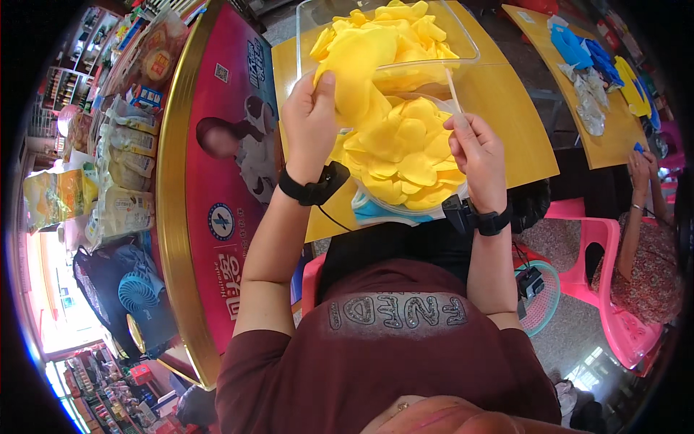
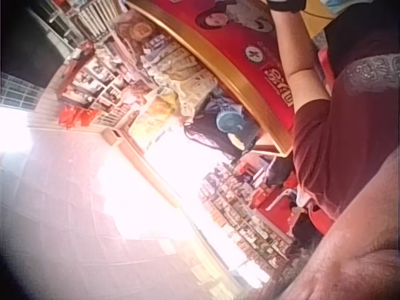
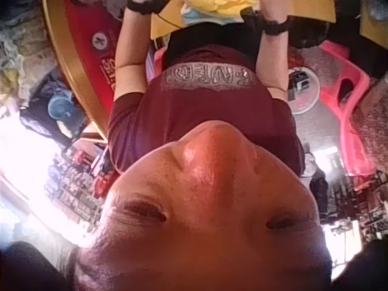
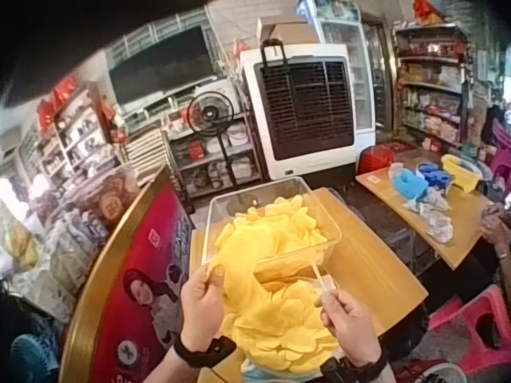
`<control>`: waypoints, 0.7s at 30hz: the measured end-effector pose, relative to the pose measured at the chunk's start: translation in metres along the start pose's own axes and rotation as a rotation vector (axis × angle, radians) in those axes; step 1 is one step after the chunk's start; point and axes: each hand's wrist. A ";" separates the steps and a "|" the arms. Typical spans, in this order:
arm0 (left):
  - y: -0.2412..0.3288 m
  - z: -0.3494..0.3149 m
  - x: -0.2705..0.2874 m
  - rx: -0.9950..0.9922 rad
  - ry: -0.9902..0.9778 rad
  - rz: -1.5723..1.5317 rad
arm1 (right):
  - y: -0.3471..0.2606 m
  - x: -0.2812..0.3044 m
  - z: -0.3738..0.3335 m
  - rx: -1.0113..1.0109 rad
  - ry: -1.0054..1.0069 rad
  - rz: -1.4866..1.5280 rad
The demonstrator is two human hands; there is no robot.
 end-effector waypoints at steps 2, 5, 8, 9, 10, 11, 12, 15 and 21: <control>0.007 -0.005 0.002 0.062 -0.016 -0.109 | 0.001 -0.004 -0.002 0.029 -0.010 -0.091; 0.014 -0.021 -0.006 0.156 -0.125 -0.212 | 0.003 -0.019 -0.006 0.088 -0.065 -0.110; 0.004 -0.043 -0.019 0.084 -0.259 -0.051 | 0.014 -0.028 -0.006 0.101 -0.154 0.074; 0.003 -0.048 -0.021 0.020 -0.300 0.031 | 0.012 -0.031 -0.007 0.090 -0.165 0.114; 0.004 -0.051 -0.019 0.192 -0.354 -0.004 | 0.011 -0.033 -0.007 0.081 -0.177 0.156; 0.000 -0.050 -0.015 0.158 -0.299 -0.022 | 0.013 -0.030 -0.005 0.062 -0.179 0.103; -0.008 -0.046 -0.008 0.124 -0.244 -0.039 | 0.016 -0.023 -0.002 0.044 -0.181 0.051; -0.033 -0.036 0.026 0.118 -0.130 0.087 | 0.025 -0.004 0.007 0.105 -0.048 -0.381; -0.057 -0.042 0.056 0.355 -0.375 0.397 | 0.038 0.004 0.017 0.191 0.083 -0.575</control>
Point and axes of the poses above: each hand's wrist, its own z-axis towards the middle knuckle, its own x-axis out of the back of the hand, y = z × x, and after that the axes turned 1 degree about -y, right-handed
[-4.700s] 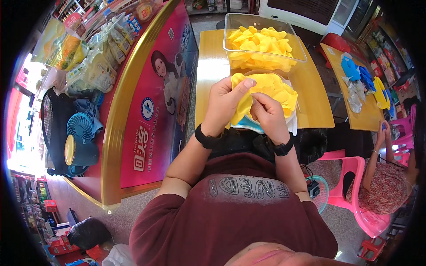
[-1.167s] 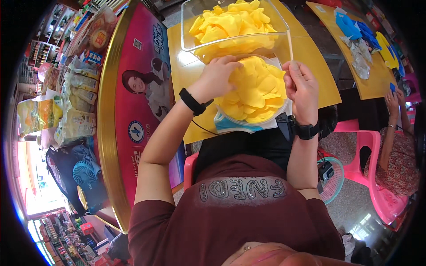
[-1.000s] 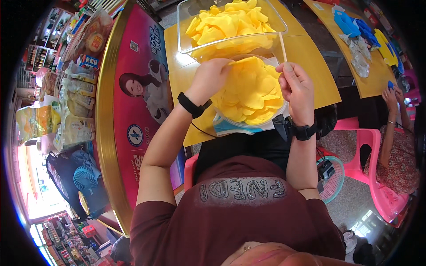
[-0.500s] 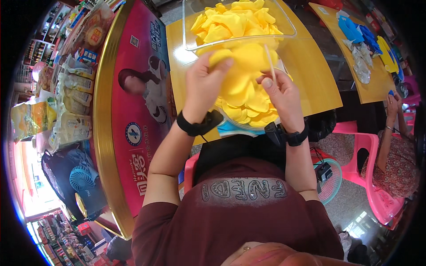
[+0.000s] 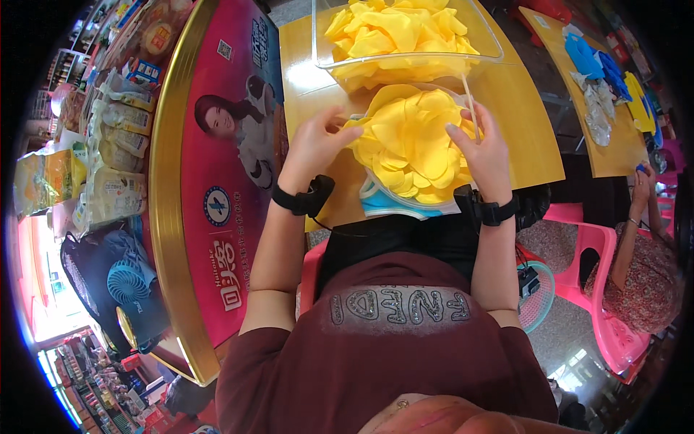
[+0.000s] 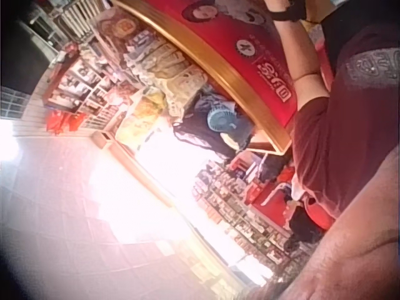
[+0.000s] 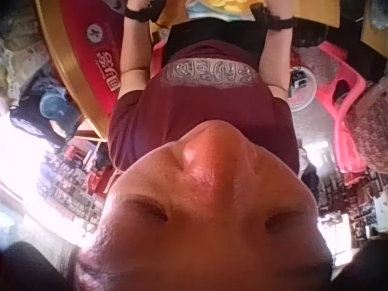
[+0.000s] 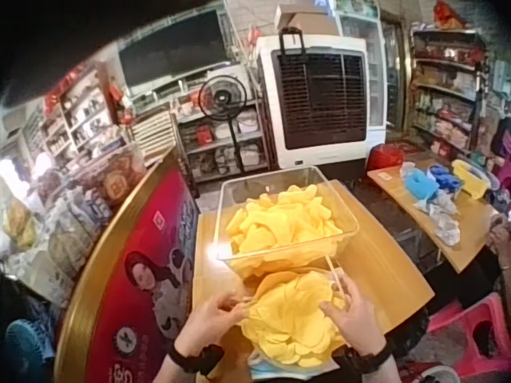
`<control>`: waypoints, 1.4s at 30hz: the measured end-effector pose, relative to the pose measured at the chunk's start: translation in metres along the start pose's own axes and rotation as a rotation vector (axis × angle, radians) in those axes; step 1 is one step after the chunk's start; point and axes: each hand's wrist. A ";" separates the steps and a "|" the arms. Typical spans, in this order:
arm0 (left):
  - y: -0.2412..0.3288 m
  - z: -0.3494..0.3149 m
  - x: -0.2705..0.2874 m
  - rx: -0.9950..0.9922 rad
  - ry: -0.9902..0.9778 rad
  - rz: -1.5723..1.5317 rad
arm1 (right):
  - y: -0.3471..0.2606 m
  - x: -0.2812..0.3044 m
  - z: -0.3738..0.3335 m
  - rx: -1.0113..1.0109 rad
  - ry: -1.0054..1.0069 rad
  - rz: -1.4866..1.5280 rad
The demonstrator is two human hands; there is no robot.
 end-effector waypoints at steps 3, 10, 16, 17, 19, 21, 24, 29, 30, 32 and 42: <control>-0.015 0.001 -0.003 -0.054 0.119 -0.156 | -0.002 -0.001 0.000 0.026 0.017 -0.008; 0.028 -0.007 0.003 -0.341 0.627 -0.634 | -0.026 0.003 -0.006 0.030 0.044 0.087; 0.053 -0.026 0.008 -0.302 0.367 -0.846 | -0.044 -0.007 -0.018 0.059 -0.078 0.212; 0.057 -0.029 0.005 -0.300 0.300 -0.808 | -0.052 -0.009 -0.023 0.048 -0.120 0.262; 0.070 -0.038 -0.006 -0.253 0.203 -0.813 | -0.067 -0.013 -0.034 0.026 -0.204 0.363; 0.077 -0.044 -0.020 -0.241 0.129 -0.806 | -0.071 -0.018 -0.042 0.016 -0.285 0.303; 0.086 -0.048 -0.032 -0.260 0.111 -0.892 | -0.067 -0.028 -0.048 -0.003 -0.251 0.428; 0.093 -0.070 -0.030 -0.145 0.006 -0.955 | -0.078 -0.025 -0.047 -0.084 -0.129 0.696; 0.092 -0.072 -0.034 -0.137 0.006 -0.968 | -0.084 -0.025 -0.049 -0.098 -0.115 0.746; 0.087 -0.075 -0.036 -0.168 0.057 -0.939 | -0.086 -0.029 -0.050 -0.067 -0.101 0.731; 0.085 -0.084 -0.029 -0.200 0.023 -1.032 | -0.092 -0.040 -0.073 0.145 -0.138 0.567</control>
Point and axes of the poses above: each hand's wrist, its own z-axis towards the middle knuckle, its own x-axis out of the back of the hand, y = z × x, and after that the axes turned 1 degree about -y, right-handed
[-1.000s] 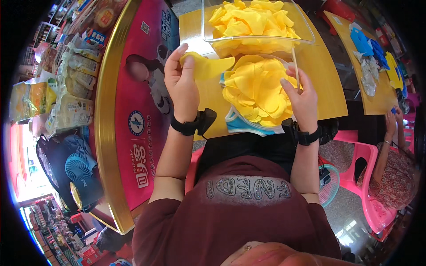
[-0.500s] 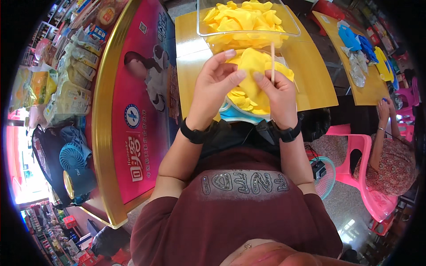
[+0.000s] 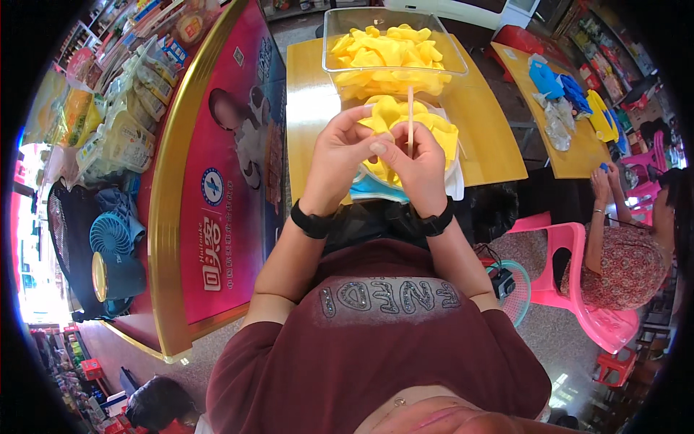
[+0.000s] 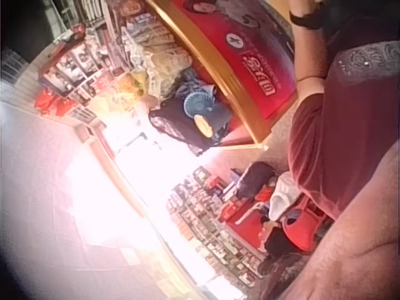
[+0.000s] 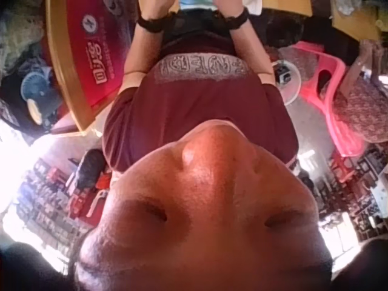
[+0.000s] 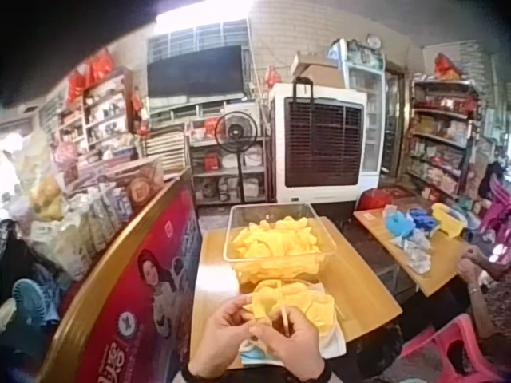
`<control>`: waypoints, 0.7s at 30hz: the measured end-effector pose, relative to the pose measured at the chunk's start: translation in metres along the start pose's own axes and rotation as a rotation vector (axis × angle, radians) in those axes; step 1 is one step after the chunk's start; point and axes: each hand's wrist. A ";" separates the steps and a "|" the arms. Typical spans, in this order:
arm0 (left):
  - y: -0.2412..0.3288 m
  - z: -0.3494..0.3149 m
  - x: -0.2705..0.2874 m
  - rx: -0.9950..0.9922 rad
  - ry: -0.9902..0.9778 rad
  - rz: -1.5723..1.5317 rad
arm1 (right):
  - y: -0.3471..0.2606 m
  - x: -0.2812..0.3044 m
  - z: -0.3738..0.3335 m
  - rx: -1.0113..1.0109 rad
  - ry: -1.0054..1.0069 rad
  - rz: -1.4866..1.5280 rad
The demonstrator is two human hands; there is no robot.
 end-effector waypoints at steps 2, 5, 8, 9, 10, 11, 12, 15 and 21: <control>0.006 -0.002 0.002 0.083 0.011 -0.132 | -0.006 -0.003 0.000 -0.007 -0.023 0.055; -0.004 -0.002 0.005 -0.036 0.036 -0.005 | 0.002 0.002 0.001 0.038 0.021 -0.076; -0.003 -0.005 -0.009 -0.097 0.141 -0.123 | 0.009 -0.001 0.002 0.069 0.093 -0.051; 0.002 -0.007 -0.014 -0.110 0.159 -0.155 | 0.010 0.002 0.005 0.035 0.096 -0.032; 0.011 -0.009 -0.021 -0.122 0.176 -0.185 | 0.011 0.008 0.009 0.000 0.101 -0.011; 0.015 -0.010 -0.024 -0.134 0.193 -0.214 | 0.011 0.010 0.011 -0.034 0.105 0.011; 0.013 -0.010 -0.022 -0.156 0.195 -0.156 | 0.010 0.011 0.010 -0.022 0.103 0.055; 0.003 -0.007 -0.018 -0.192 0.190 -0.031 | -0.002 0.010 0.004 0.021 0.066 0.126; 0.003 -0.006 -0.016 -0.018 0.102 -0.070 | -0.003 0.002 0.001 0.031 -0.029 -0.002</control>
Point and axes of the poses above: each hand's wrist, its own z-axis towards the middle knuckle, its own x-axis out of the back of the hand, y = z × x, and after that the axes turned 1 degree about -y, right-handed
